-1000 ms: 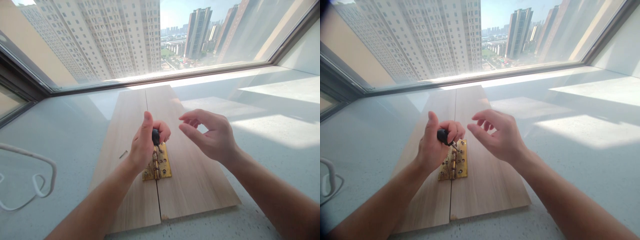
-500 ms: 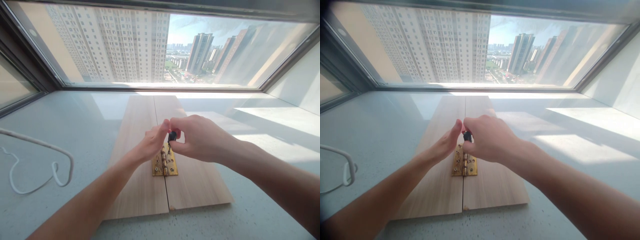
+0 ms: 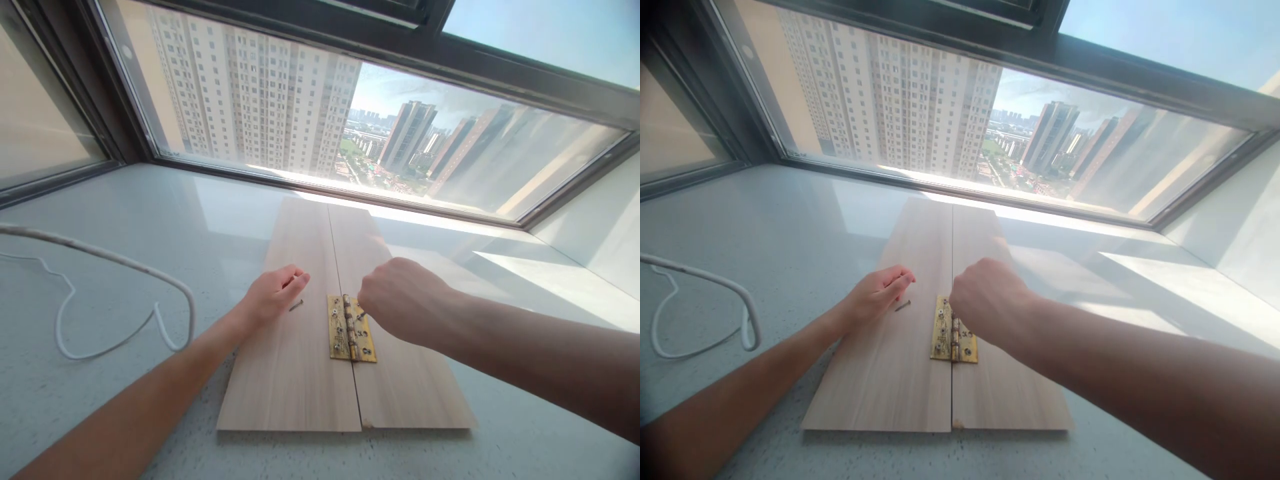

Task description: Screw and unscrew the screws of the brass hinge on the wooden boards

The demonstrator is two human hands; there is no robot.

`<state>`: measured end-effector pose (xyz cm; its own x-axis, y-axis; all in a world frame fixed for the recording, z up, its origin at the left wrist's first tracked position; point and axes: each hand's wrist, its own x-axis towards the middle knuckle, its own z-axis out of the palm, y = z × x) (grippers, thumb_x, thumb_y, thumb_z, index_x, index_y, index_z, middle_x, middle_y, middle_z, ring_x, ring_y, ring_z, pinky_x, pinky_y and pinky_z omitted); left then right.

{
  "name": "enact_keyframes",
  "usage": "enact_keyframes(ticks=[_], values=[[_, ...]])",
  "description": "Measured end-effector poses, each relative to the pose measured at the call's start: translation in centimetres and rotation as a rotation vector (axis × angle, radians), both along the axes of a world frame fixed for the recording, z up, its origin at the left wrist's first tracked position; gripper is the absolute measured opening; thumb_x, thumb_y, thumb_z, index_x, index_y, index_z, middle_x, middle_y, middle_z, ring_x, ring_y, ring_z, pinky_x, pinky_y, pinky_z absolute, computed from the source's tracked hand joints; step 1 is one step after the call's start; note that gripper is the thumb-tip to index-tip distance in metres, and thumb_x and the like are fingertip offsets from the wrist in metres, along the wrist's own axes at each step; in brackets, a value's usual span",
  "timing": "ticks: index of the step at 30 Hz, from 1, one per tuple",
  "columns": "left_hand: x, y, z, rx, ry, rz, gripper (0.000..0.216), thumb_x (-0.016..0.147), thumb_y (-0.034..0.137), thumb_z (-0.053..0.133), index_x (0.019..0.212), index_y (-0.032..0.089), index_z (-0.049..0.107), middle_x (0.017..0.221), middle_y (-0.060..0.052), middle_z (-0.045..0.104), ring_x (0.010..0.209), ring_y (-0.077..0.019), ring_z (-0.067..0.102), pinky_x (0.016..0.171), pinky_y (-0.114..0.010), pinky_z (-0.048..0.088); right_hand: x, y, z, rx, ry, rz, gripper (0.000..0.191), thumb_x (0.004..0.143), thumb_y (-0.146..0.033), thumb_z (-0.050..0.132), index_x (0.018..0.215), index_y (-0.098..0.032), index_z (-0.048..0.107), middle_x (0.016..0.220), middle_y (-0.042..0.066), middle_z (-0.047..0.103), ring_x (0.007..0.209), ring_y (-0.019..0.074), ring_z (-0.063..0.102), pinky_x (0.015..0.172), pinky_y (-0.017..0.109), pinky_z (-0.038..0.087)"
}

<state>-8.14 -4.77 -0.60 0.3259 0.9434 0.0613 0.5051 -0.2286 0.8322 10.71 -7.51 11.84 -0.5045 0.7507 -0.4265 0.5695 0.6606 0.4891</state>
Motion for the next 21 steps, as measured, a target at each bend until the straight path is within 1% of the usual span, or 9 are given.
enact_keyframes(ticks=[2,5,7,8,10,12,15,18,21], values=[[0.0,0.0,0.1,0.031,0.012,0.009,0.038,0.088,0.051,0.038,0.081,0.019,0.058,0.057,0.004,0.051,0.056,-0.0119,0.047,0.055,-0.023,0.03,-0.4,0.2,-0.4,-0.047,-0.08,0.07,0.028,0.065,-0.004,0.061,0.045,-0.018,0.047,0.044,-0.001,0.044,0.043,0.0122,0.046,0.044,0.027,0.027],[-0.1,0.0,0.1,0.043,-0.009,0.014,0.034,0.087,0.047,0.041,0.077,0.018,0.057,0.057,0.004,0.053,0.056,-0.0109,0.046,0.055,-0.023,0.03,-0.7,0.6,-0.9,-0.109,-0.178,0.141,0.026,0.062,-0.002,0.061,0.045,-0.018,0.048,0.043,-0.002,0.042,0.043,0.0142,0.049,0.042,0.026,0.028],[-0.3,-0.1,-0.1,0.042,-0.039,0.02,0.033,0.087,0.045,0.043,0.075,0.018,0.057,0.056,0.004,0.052,0.055,-0.0105,0.045,0.054,-0.023,0.029,-1.1,0.7,-1.0,-0.131,-0.187,0.147,0.023,0.063,-0.002,0.058,0.047,-0.018,0.051,0.044,-0.001,0.045,0.044,0.0156,0.051,0.041,0.027,0.029],[-0.3,-0.1,-0.2,0.042,-0.052,0.02,0.032,0.086,0.045,0.043,0.074,0.018,0.057,0.056,0.004,0.052,0.055,-0.0104,0.045,0.054,-0.023,0.029,-1.4,0.8,-1.1,-0.136,-0.182,0.124,0.022,0.063,-0.003,0.057,0.048,-0.018,0.053,0.045,-0.001,0.046,0.045,0.0162,0.052,0.041,0.027,0.03],[-0.5,0.0,-0.4,0.046,-0.074,0.024,0.032,0.086,0.043,0.044,0.072,0.018,0.058,0.057,0.004,0.051,0.055,-0.0103,0.044,0.054,-0.023,0.03,-2.0,0.8,-1.1,-0.139,-0.175,0.002,0.017,0.063,-0.004,0.057,0.052,-0.017,0.056,0.049,0.001,0.05,0.048,0.0176,0.054,0.041,0.027,0.032],[-0.6,0.0,-0.6,0.059,-0.096,0.039,0.032,0.085,0.043,0.045,0.071,0.017,0.058,0.057,0.004,0.05,0.057,-0.0101,0.044,0.056,-0.023,0.03,-2.5,0.8,-1.0,-0.13,-0.173,-0.163,0.013,0.062,-0.005,0.058,0.056,-0.017,0.058,0.053,0.002,0.052,0.052,0.0194,0.057,0.042,0.028,0.034],[-0.6,0.1,-0.7,0.068,-0.137,0.064,0.032,0.085,0.041,0.045,0.069,0.017,0.058,0.056,0.004,0.044,0.057,-0.0095,0.041,0.056,-0.023,0.03,-2.6,1.3,-1.0,-0.114,-0.143,-0.371,0.007,0.066,-0.012,0.058,0.061,-0.016,0.06,0.062,0.005,0.055,0.059,0.0214,0.059,0.045,0.03,0.038],[-0.7,0.1,-0.7,0.064,-0.152,0.066,0.031,0.084,0.039,0.047,0.067,0.016,0.058,0.055,0.005,0.042,0.056,-0.0092,0.04,0.055,-0.023,0.03,-2.0,1.9,-1.1,-0.122,-0.125,-0.498,0.01,0.072,-0.021,0.056,0.067,-0.015,0.061,0.069,0.007,0.057,0.064,0.0225,0.06,0.047,0.031,0.04],[-0.7,0.0,-0.7,0.072,-0.164,0.071,0.029,0.083,0.037,0.048,0.066,0.016,0.058,0.056,0.005,0.044,0.057,-0.0093,0.041,0.056,-0.023,0.03,-1.6,2.1,-1.2,-0.131,-0.143,-0.564,0.017,0.076,-0.028,0.053,0.071,-0.014,0.062,0.069,0.008,0.057,0.061,0.0214,0.059,0.046,0.031,0.039]])
